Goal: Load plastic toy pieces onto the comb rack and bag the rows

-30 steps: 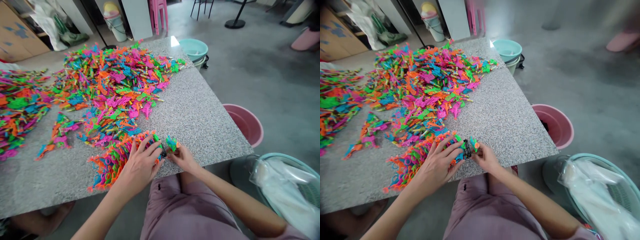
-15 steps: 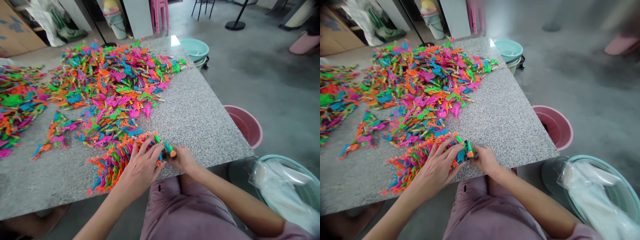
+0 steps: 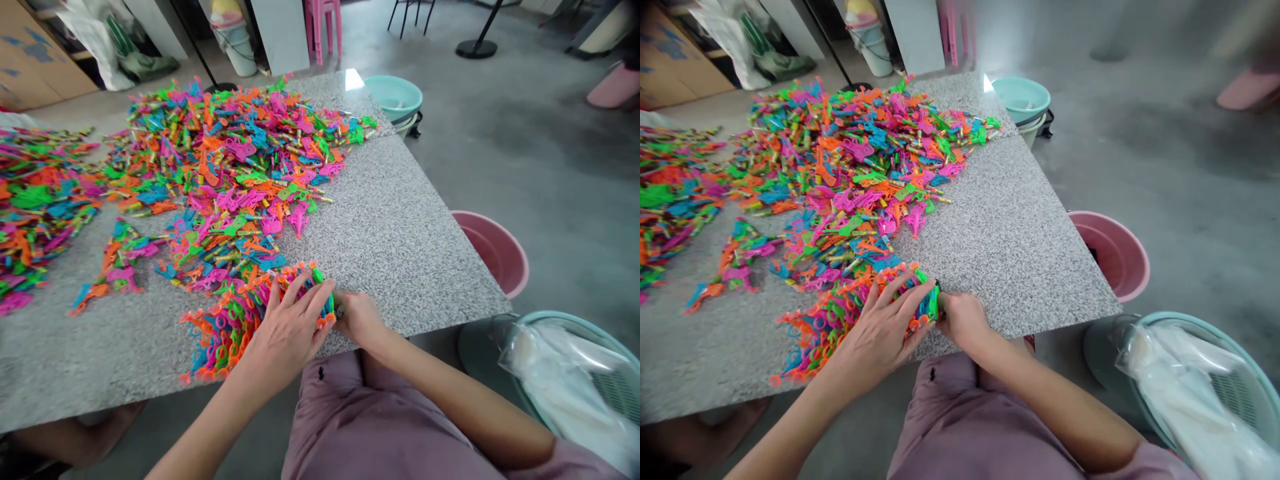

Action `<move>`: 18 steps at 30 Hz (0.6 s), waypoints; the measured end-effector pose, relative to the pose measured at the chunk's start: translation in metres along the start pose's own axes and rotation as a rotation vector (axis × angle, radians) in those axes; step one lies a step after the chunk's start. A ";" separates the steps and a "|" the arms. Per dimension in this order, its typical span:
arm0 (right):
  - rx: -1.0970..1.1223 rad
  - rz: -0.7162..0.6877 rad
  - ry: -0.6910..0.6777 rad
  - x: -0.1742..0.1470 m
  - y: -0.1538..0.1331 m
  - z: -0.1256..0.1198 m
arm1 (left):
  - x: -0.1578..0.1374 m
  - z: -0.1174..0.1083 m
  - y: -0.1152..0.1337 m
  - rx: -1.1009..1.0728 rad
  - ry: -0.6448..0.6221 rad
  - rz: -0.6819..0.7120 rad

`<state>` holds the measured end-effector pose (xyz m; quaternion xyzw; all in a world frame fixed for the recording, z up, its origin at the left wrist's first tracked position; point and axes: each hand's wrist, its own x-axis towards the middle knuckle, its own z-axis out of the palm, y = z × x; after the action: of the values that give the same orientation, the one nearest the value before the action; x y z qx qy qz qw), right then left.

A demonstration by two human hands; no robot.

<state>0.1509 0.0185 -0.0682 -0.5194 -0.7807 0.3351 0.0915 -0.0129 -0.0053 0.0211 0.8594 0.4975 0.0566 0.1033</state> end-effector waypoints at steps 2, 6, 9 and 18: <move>-0.054 -0.027 0.008 -0.001 -0.005 0.002 | 0.000 -0.001 -0.001 0.007 -0.002 0.014; -0.072 -0.105 -0.069 0.007 0.004 -0.013 | -0.001 -0.001 -0.003 0.035 -0.008 0.026; -0.046 -0.286 -0.291 0.053 0.022 -0.049 | -0.002 0.000 -0.003 0.047 0.003 0.020; -0.356 -0.032 0.200 0.234 0.015 -0.085 | -0.005 0.005 -0.011 0.120 -0.006 0.051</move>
<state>0.0997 0.2622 -0.0609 -0.5458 -0.8227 0.1369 0.0805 -0.0237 -0.0045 0.0133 0.8766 0.4778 0.0266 0.0514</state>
